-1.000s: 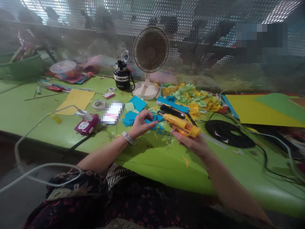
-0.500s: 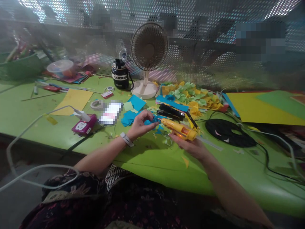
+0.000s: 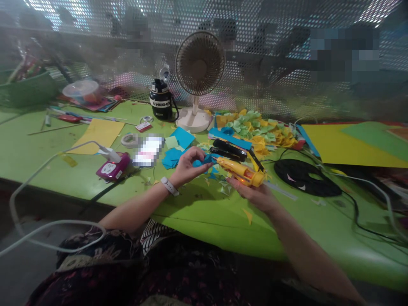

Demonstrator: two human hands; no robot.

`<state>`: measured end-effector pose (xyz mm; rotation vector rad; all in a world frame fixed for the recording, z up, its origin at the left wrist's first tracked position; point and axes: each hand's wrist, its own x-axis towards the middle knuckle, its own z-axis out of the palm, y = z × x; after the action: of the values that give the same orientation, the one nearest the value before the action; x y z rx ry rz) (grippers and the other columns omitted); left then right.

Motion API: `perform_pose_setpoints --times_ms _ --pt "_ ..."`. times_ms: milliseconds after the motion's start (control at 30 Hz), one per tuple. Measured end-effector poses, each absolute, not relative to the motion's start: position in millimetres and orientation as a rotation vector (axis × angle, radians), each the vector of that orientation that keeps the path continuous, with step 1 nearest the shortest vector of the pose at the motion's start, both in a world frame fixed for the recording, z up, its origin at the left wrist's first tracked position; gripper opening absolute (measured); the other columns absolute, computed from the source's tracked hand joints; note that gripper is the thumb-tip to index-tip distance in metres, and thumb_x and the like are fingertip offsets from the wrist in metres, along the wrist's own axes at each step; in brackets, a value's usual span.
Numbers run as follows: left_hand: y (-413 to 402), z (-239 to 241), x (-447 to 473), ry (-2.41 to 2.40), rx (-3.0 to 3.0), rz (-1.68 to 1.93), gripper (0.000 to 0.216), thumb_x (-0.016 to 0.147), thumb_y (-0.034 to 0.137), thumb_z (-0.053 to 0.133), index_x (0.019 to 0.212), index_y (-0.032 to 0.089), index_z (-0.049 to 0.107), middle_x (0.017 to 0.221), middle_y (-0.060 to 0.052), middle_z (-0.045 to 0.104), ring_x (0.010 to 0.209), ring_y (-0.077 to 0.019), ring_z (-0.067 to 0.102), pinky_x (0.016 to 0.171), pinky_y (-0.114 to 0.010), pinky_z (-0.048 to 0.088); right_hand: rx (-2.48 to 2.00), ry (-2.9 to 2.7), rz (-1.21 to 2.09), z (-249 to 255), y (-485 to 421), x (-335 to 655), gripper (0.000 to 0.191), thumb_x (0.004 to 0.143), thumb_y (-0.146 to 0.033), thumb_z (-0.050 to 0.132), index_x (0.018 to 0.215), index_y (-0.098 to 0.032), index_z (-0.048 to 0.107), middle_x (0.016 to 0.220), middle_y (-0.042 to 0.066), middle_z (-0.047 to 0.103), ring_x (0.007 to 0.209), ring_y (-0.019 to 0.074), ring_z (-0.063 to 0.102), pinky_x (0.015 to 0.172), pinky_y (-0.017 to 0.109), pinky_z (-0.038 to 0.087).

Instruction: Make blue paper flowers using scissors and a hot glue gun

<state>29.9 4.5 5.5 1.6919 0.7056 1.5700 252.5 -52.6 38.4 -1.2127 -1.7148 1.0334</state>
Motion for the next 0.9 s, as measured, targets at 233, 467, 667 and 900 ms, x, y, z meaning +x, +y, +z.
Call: perform_pose_setpoints --times_ms 233,467,667,900 --pt "4 5 29 0.703 1.763 1.577 0.034 0.078 0.040 0.080 0.075 0.020 0.053 0.081 -0.003 0.056 0.082 -0.0158 0.057 0.076 -0.032 0.048 -1.238 -1.728 0.984 31 -51 255 0.037 0.082 -0.050 0.072 0.111 -0.027 0.069 0.096 0.005 0.071 0.085 0.0234 0.067 0.080 0.041 0.059" --pt "3 5 30 0.726 1.813 1.567 0.035 0.079 0.041 0.079 0.074 0.020 0.052 0.081 -0.004 0.058 0.083 -0.0164 0.058 0.077 -0.033 0.049 -1.224 -1.714 0.997 28 -50 254 0.040 0.081 -0.051 0.073 0.113 -0.027 0.068 0.103 0.006 0.072 0.095 0.0264 0.069 0.088 0.045 0.059" --pt "3 5 30 0.699 1.821 1.599 0.032 0.080 0.038 0.079 0.074 0.020 0.053 0.081 -0.004 0.058 0.082 -0.0162 0.058 0.077 -0.033 0.049 -1.202 -1.704 0.994 31 -51 252 0.038 0.081 -0.051 0.073 0.109 -0.026 0.068 0.102 0.007 0.073 0.093 0.0262 0.070 0.088 0.044 0.059" --pt "6 1 30 0.656 1.868 1.644 0.029 0.080 0.032 0.079 0.076 0.019 0.053 0.081 -0.003 0.058 0.082 -0.0151 0.059 0.075 -0.031 0.048 -1.228 -1.739 0.954 27 -50 255 0.041 0.083 -0.054 0.071 0.111 -0.024 0.068 0.105 0.007 0.074 0.096 0.0280 0.071 0.086 0.044 0.060"
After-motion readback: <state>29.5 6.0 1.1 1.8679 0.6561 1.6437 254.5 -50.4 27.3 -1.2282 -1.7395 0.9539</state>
